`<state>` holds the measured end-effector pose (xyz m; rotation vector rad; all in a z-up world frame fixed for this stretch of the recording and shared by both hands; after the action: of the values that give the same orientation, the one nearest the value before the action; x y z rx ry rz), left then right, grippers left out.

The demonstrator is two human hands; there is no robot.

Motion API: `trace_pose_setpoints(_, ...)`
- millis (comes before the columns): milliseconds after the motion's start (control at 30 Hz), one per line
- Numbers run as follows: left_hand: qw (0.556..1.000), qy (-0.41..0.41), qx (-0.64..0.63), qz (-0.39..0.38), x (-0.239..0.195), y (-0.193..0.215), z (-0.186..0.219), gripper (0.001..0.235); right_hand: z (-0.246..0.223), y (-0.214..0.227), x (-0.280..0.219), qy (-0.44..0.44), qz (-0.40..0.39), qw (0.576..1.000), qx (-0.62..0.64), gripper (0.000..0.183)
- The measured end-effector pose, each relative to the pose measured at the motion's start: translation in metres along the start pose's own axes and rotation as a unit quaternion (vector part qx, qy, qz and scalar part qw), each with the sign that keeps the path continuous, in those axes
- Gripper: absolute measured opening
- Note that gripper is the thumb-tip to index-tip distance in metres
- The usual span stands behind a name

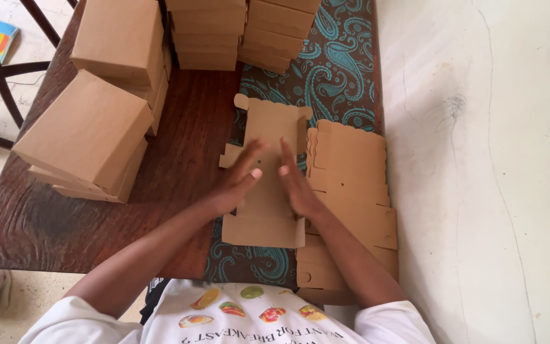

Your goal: Assembling cardboard boxes from flat templates by folding along creases and tucking in tabs.

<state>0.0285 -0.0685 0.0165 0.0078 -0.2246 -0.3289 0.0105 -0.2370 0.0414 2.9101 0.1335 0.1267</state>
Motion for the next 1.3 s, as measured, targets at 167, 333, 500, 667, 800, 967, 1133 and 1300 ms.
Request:
trace_pose_setpoints(167, 0.994, 0.02, -0.04, -0.095, -0.004, -0.033, 0.002, 0.06, 0.011, -0.018, -0.002, 0.011, 0.006, 0.993, -0.116, 0.066)
trace_pose_setpoints(333, 0.989, 0.021, -0.034, -0.145, 0.003, -0.032, 0.014, 0.066, 0.001, -0.009, -0.001, -0.032, 0.035, 0.998, -0.044, 0.071)
trace_pose_setpoints(500, 0.989, 0.004, -0.072, -0.13, 0.004, -0.025, 0.0, 0.067, 0.026, 0.005, 0.004, -0.011, 0.052, 0.998, 0.029, 0.073)
trace_pose_setpoints(667, 0.989, 0.012, -0.149, 0.014, 0.012, 0.018, -0.044, 0.073, 0.04, 0.039, 0.002, 0.003, 0.073, 0.992, 0.105, 0.077)
trace_pose_setpoints(800, 0.996, -0.021, -0.051, 0.068, -0.051, 0.053, 0.017, 0.07, 0.013, 0.071, -0.047, 0.018, 0.107, 0.989, 0.097, 0.104)
trace_pose_setpoints(967, 0.932, -0.091, 0.324, 0.137, -0.115, 0.033, -0.015, 0.053, 0.035, 0.054, -0.096, -0.032, 0.111, 0.98, -0.162, 0.089)
trace_pose_setpoints(1133, 0.921, -0.087, 0.358, 0.124, -0.109, -0.005, 0.005, 0.07, 0.001, 0.007, -0.098, 0.006, 0.089, 0.984, -0.152, 0.094)
trace_pose_setpoints(1300, 0.924, -0.092, 0.363, 0.075, -0.101, -0.029, 0.007, 0.083, 0.005, -0.016, -0.101, 0.056, 0.061, 0.964, -0.254, 0.098)
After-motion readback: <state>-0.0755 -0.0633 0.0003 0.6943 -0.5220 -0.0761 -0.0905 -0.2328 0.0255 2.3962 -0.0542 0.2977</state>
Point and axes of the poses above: each hand's wrist, its own x-axis towards the middle knuckle, its own y-axis out of the back of the hand, z = x × y, the point moved 4 cm from there along x, towards the middle knuckle, and after that the axes turned 13 degrees about z, right-handed, at the moved point
